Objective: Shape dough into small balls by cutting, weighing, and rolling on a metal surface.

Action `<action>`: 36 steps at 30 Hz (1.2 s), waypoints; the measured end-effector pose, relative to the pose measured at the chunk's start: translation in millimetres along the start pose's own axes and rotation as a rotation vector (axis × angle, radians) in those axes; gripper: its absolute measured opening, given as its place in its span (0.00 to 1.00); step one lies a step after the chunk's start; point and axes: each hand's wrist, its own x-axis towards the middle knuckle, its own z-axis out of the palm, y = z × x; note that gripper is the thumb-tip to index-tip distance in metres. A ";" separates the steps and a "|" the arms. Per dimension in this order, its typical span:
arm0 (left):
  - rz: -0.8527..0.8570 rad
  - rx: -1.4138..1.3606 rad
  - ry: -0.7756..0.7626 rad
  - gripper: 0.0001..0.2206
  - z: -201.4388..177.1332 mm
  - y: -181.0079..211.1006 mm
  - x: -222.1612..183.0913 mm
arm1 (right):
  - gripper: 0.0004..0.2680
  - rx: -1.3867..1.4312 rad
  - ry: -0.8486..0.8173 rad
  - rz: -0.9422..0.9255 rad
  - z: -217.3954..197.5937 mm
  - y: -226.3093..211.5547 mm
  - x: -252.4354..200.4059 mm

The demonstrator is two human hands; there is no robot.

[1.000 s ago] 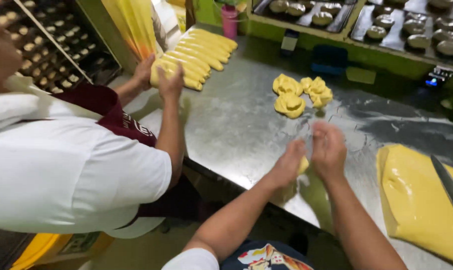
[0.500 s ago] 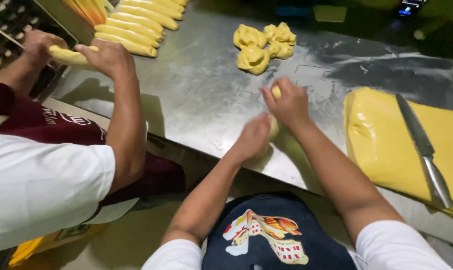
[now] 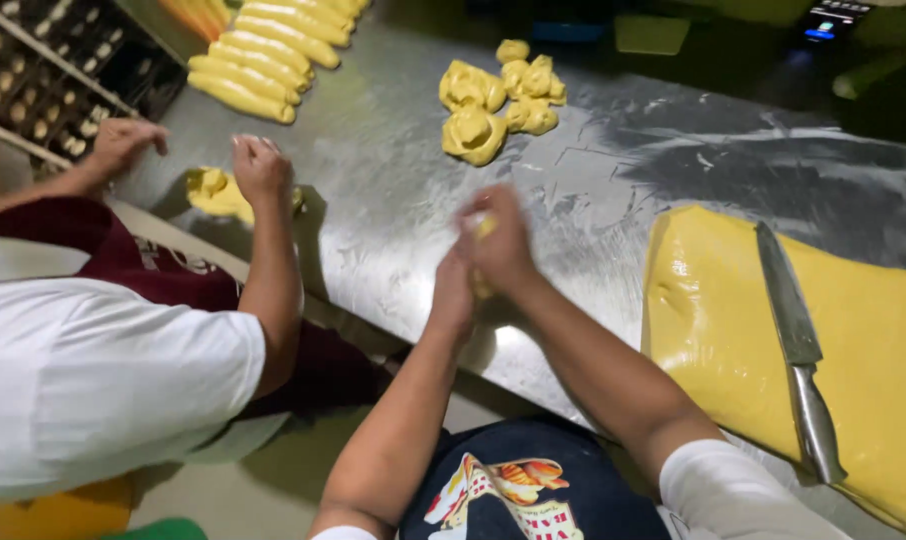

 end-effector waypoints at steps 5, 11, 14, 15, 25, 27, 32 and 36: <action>-0.219 -0.248 0.151 0.32 40.9 54.0 -46.1 | 0.27 -0.044 -0.174 -0.346 -14.5 -30.5 -7.1; 0.714 0.909 -0.853 0.13 15.6 53.1 -99.8 | 0.12 -0.841 0.229 -0.254 -28.7 2.6 42.9; 0.642 0.902 -1.243 0.08 8.9 60.2 -153.5 | 0.33 -0.905 -0.008 0.090 -29.8 -44.7 50.0; 0.481 0.830 -1.072 0.14 -5.0 36.6 -115.1 | 0.26 -0.755 -0.010 0.105 -23.0 -73.3 39.9; -0.205 -0.132 -0.424 0.24 -35.1 21.0 -72.9 | 0.13 -0.378 0.124 0.107 38.5 -49.1 -28.9; -0.175 -0.104 -0.425 0.20 -16.6 27.9 -66.5 | 0.20 -0.398 -0.065 -0.017 33.6 -118.6 -18.9; -0.138 0.007 -0.332 0.16 20.3 15.2 -73.0 | 0.22 -0.461 0.015 -0.265 -3.8 -78.2 -47.0; -0.164 0.131 -0.254 0.22 70.4 -7.5 -87.1 | 0.12 -0.561 0.214 -0.061 -56.9 7.0 -46.0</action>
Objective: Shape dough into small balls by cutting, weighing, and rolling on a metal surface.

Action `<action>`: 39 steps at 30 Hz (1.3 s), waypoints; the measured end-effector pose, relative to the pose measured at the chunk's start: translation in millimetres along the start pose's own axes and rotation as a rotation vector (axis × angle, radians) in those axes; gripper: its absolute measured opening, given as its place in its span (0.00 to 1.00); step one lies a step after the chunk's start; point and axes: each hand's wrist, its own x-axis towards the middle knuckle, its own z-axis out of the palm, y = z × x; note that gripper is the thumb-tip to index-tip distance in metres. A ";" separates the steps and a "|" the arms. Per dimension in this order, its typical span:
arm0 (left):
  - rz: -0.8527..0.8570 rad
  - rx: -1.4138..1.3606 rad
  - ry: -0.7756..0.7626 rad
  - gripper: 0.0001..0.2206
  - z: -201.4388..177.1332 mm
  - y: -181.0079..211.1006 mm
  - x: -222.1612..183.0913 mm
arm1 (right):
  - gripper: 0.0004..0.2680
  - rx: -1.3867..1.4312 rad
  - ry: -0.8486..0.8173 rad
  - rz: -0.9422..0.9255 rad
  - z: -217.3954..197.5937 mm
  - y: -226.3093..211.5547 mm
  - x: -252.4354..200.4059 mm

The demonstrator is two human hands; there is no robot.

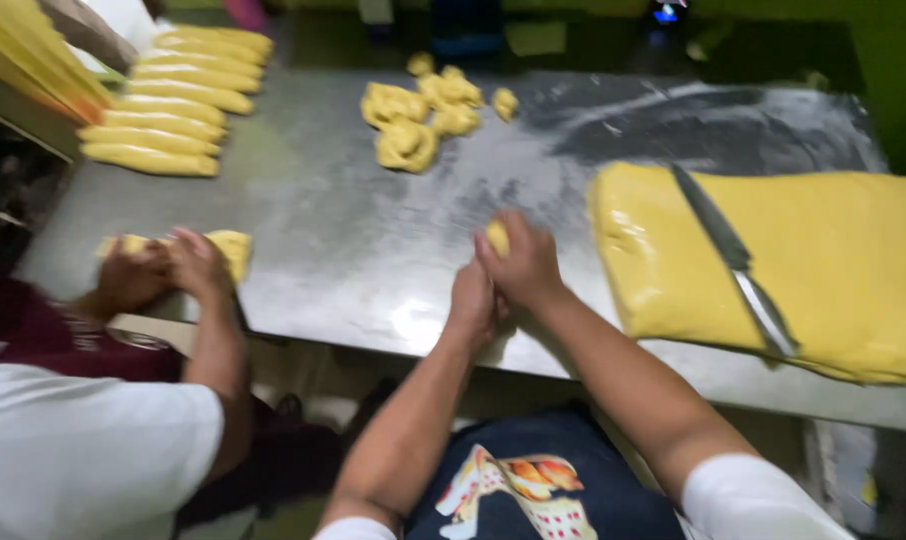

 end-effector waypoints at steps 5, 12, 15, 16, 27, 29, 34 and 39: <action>0.387 0.285 -0.412 0.20 109.5 30.0 -147.7 | 0.28 -0.103 -0.326 0.402 -35.2 69.4 44.6; 0.733 0.862 -0.499 0.12 84.5 31.1 -6.2 | 0.28 0.092 -0.521 0.301 -189.7 83.7 23.8; 0.648 1.022 -0.077 0.20 47.5 6.5 40.8 | 0.26 -0.292 -0.483 0.417 -255.2 116.3 -35.7; 0.421 1.160 0.051 0.34 49.2 5.1 43.2 | 0.27 -0.462 -0.481 0.430 -269.9 129.2 -57.7; 0.555 1.468 -0.754 0.34 102.1 16.2 106.0 | 0.17 -0.991 -0.603 0.651 -267.8 111.9 -67.5; 0.704 1.431 -0.747 0.34 96.6 16.6 104.4 | 0.13 -1.056 -0.620 0.641 -258.2 73.9 -54.0; 0.897 1.333 -0.906 0.36 131.3 -7.5 149.4 | 0.25 -0.856 -0.607 0.892 -201.9 -68.9 33.7; 0.918 1.249 -0.927 0.27 123.2 -19.0 160.7 | 0.28 -0.870 -0.918 1.026 -170.5 -28.6 59.8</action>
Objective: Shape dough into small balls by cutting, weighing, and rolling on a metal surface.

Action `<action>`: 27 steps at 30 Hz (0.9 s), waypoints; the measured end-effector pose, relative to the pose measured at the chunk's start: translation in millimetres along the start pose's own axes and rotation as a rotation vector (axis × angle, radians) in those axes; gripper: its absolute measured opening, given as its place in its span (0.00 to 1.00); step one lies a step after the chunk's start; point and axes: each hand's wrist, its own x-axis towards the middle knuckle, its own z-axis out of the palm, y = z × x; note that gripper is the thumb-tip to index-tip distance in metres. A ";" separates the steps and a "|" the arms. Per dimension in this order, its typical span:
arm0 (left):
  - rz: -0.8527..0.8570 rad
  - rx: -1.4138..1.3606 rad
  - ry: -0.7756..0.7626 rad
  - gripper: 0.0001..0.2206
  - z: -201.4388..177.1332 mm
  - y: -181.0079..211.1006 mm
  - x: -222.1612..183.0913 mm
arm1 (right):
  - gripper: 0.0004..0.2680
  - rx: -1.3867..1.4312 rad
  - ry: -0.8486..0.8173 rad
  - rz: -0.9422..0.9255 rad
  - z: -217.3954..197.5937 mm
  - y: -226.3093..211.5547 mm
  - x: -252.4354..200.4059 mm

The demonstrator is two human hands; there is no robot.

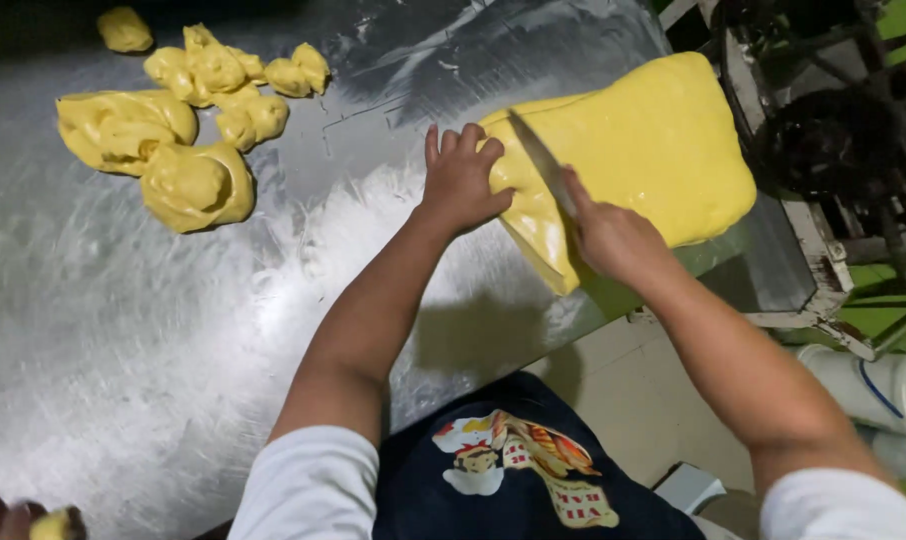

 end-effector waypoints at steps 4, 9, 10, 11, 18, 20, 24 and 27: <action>-0.099 0.075 -0.016 0.24 0.4 -1.4 -12.7 | 0.27 -0.031 -0.050 -0.078 -8.5 -37.1 76.7; -0.070 0.053 0.180 0.22 12.3 -12.3 -35.3 | 0.27 0.066 -0.036 -0.125 4.6 -42.6 121.6; 0.006 0.042 0.325 0.21 15.4 -11.8 -39.2 | 0.29 0.067 -0.057 -0.135 1.4 -40.3 117.1; 0.011 0.049 0.325 0.21 14.0 -12.1 -41.7 | 0.29 0.073 -0.051 -0.136 -1.3 -34.6 99.8; 0.080 0.082 0.243 0.13 -4.8 6.7 -97.1 | 0.34 -0.146 -0.272 -0.266 54.2 85.0 -55.8; 0.094 0.134 0.243 0.12 -44.8 36.3 -145.1 | 0.35 -0.157 -0.224 -0.356 97.7 134.5 -96.8; -0.458 0.346 0.306 0.16 -93.2 83.5 -273.7 | 0.29 -0.105 0.189 -0.617 140.2 220.6 -151.0; -0.850 0.495 0.145 0.19 -82.5 104.8 -338.9 | 0.30 0.134 -0.374 -0.294 95.5 221.1 -137.7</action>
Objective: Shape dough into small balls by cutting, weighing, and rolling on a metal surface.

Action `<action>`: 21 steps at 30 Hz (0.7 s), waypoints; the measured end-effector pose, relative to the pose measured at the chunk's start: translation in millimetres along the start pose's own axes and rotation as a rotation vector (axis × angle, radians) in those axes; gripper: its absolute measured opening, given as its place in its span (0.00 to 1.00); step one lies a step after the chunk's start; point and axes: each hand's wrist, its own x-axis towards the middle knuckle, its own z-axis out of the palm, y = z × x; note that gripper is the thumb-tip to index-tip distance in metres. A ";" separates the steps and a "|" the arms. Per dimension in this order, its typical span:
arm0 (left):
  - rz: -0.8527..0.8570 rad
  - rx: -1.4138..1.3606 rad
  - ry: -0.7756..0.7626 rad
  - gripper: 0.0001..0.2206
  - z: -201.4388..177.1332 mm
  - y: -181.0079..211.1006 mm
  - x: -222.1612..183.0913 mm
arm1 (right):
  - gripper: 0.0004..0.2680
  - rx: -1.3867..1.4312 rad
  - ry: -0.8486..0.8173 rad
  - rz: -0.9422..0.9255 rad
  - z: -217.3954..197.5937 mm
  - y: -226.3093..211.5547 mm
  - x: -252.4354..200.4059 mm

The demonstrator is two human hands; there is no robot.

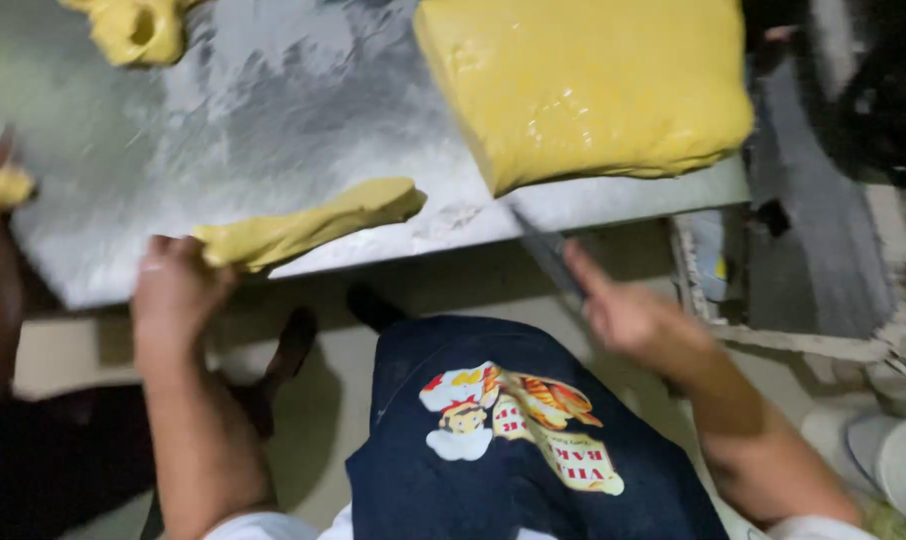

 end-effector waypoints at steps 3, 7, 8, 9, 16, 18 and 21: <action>-0.096 0.027 -0.076 0.25 -5.3 10.8 -47.9 | 0.30 -0.083 0.195 0.027 -69.7 -17.4 37.6; 0.119 -0.066 0.373 0.29 -7.9 59.8 -86.9 | 0.24 -0.195 0.430 0.058 -128.0 -48.4 106.2; 0.110 -0.057 0.407 0.29 -1.0 68.8 -89.0 | 0.24 -0.198 0.457 0.033 -85.6 -55.5 155.7; 0.218 -0.124 0.446 0.25 5.7 77.0 -87.5 | 0.21 -0.133 0.613 -0.111 -52.4 -56.0 200.7; 0.245 0.112 0.360 0.28 55.4 52.9 -3.4 | 0.27 -0.329 0.459 -0.733 56.3 -218.4 192.9; 0.181 0.077 0.271 0.28 40.3 52.0 60.0 | 0.27 -0.356 0.503 -0.597 9.8 -237.9 241.8; 0.083 -0.017 0.180 0.32 11.0 44.4 159.1 | 0.26 -0.374 0.638 -0.380 -57.1 -257.9 361.6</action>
